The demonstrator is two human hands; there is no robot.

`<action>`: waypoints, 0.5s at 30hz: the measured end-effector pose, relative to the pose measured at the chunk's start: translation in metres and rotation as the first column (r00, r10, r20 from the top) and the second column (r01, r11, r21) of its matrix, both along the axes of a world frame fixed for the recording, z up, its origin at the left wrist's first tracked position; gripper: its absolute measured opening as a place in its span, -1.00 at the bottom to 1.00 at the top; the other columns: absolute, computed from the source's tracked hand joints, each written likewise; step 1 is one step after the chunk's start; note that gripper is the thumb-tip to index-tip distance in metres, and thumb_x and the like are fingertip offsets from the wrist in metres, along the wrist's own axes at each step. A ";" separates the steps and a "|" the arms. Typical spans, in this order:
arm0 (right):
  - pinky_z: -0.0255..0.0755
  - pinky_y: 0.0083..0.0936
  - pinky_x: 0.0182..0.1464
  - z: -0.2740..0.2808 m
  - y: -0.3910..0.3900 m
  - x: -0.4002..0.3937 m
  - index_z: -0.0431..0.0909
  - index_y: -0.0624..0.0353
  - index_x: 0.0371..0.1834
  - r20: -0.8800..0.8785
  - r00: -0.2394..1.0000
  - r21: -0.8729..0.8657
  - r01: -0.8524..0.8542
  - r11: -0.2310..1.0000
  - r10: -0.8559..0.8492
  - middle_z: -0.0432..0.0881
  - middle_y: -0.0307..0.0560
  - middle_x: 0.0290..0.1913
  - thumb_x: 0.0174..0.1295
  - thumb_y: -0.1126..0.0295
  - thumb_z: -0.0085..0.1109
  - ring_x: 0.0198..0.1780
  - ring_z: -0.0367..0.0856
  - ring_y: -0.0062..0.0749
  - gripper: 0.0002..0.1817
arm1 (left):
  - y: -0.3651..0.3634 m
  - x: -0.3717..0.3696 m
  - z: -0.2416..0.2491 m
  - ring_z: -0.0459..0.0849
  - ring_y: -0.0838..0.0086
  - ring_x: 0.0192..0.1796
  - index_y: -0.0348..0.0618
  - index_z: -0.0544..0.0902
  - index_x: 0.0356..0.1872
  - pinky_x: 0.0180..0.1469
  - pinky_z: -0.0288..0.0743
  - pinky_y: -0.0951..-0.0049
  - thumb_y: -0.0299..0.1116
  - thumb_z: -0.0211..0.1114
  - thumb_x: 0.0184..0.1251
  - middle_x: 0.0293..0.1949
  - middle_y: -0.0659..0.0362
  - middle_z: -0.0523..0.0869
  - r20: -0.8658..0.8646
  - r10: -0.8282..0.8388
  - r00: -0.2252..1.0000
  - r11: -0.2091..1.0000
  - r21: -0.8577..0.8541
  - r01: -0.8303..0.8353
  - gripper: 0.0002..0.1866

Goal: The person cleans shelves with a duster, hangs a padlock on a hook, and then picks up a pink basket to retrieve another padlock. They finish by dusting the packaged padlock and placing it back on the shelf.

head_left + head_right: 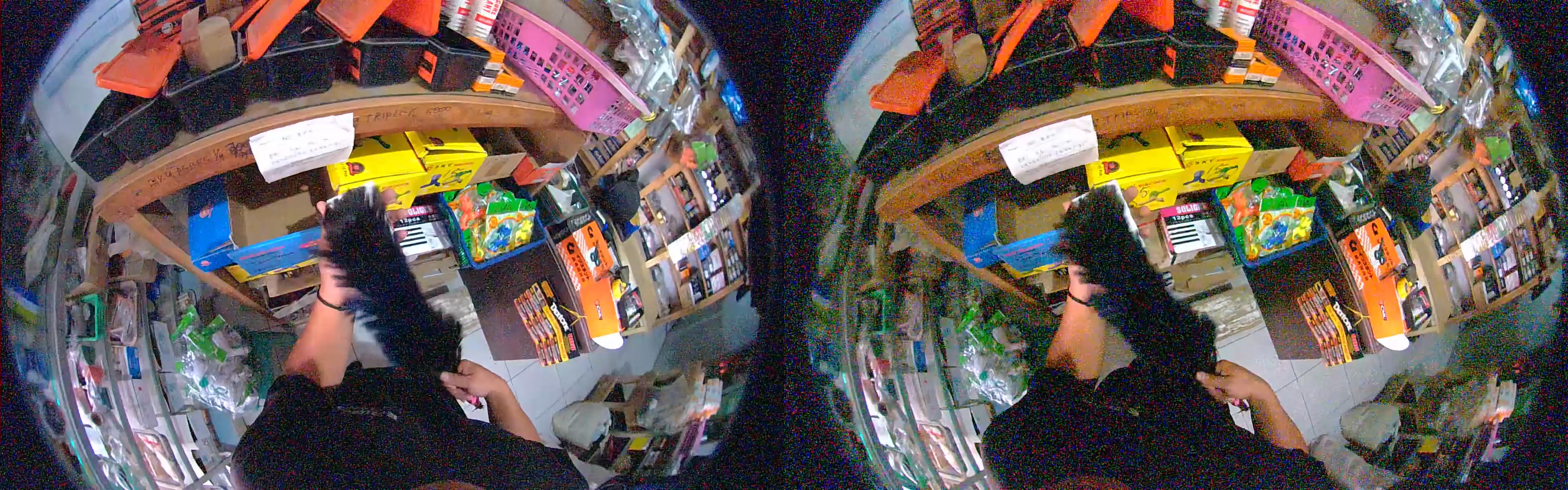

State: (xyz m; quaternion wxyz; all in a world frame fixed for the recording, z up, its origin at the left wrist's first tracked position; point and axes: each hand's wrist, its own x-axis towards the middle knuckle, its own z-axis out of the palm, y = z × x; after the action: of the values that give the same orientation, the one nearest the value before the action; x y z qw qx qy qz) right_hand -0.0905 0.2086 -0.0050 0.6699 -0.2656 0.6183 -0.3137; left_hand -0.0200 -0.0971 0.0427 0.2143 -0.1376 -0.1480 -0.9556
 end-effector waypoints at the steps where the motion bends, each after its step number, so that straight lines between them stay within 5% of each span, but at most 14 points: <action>1: 0.06 -0.64 -0.82 0.004 -0.001 0.004 0.27 0.12 -0.83 0.029 0.999 -0.028 0.042 0.999 -0.041 0.27 -0.27 -0.87 0.24 0.02 -0.14 -0.88 0.17 -0.65 -0.46 | 0.006 0.005 0.015 0.46 0.20 0.03 -0.13 0.32 0.12 0.01 0.39 0.19 0.28 -0.16 0.14 0.05 0.02 0.44 0.084 0.080 0.993 0.992 0.094 -0.088 -0.27; 3: 0.05 -0.65 -0.83 0.013 -0.001 0.014 0.25 0.12 -0.80 -0.012 0.997 -0.017 0.074 0.997 -0.075 0.26 -0.27 -0.86 0.24 0.03 -0.14 -0.88 0.15 -0.65 -0.48 | 0.014 0.014 0.031 0.47 0.30 0.03 -0.18 0.35 0.07 0.08 0.34 0.28 0.24 -0.21 0.20 0.01 0.09 0.49 0.298 0.270 0.916 0.957 0.019 -0.289 -0.31; 6: 0.05 -0.68 -0.80 -0.001 0.003 0.021 0.21 0.07 -0.76 0.222 0.963 -0.074 0.175 0.982 -0.155 0.23 -0.29 -0.82 0.25 0.07 -0.13 -0.84 0.14 -0.66 -0.54 | 0.017 0.027 0.033 0.48 0.30 0.01 -0.18 0.37 0.05 0.07 0.35 0.26 0.23 -0.20 0.21 -0.02 0.09 0.51 0.342 0.357 0.869 0.930 -0.038 -0.367 -0.33; 10: 0.06 -0.68 -0.78 -0.004 -0.015 0.023 0.15 0.06 -0.71 0.317 0.945 -0.096 0.109 0.989 -0.073 0.17 -0.33 -0.77 0.21 0.09 -0.05 -0.82 0.14 -0.66 -0.57 | 0.015 0.056 0.032 0.52 0.28 -0.04 -0.19 0.38 0.04 0.06 0.35 0.25 0.24 -0.19 0.19 -0.05 0.06 0.53 0.308 0.319 0.897 0.940 0.019 -0.341 -0.31; 15: 0.08 -0.68 -0.75 -0.010 -0.038 0.024 0.20 0.08 -0.70 0.147 0.985 -0.064 -0.083 0.994 0.092 0.22 -0.32 -0.77 0.21 0.08 -0.04 -0.81 0.16 -0.65 -0.57 | 0.005 0.078 0.019 0.49 0.15 -0.03 -0.19 0.40 0.03 0.06 0.33 0.12 0.26 -0.15 0.15 -0.03 0.01 0.51 0.197 0.245 0.949 0.964 0.053 -0.260 -0.30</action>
State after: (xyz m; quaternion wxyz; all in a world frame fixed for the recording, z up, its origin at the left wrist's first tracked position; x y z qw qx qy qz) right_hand -0.0669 0.1702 -0.0154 0.7196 -0.2874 0.5447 -0.3207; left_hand 0.0584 -0.0925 0.0614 0.3252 -0.0180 -0.1463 -0.9341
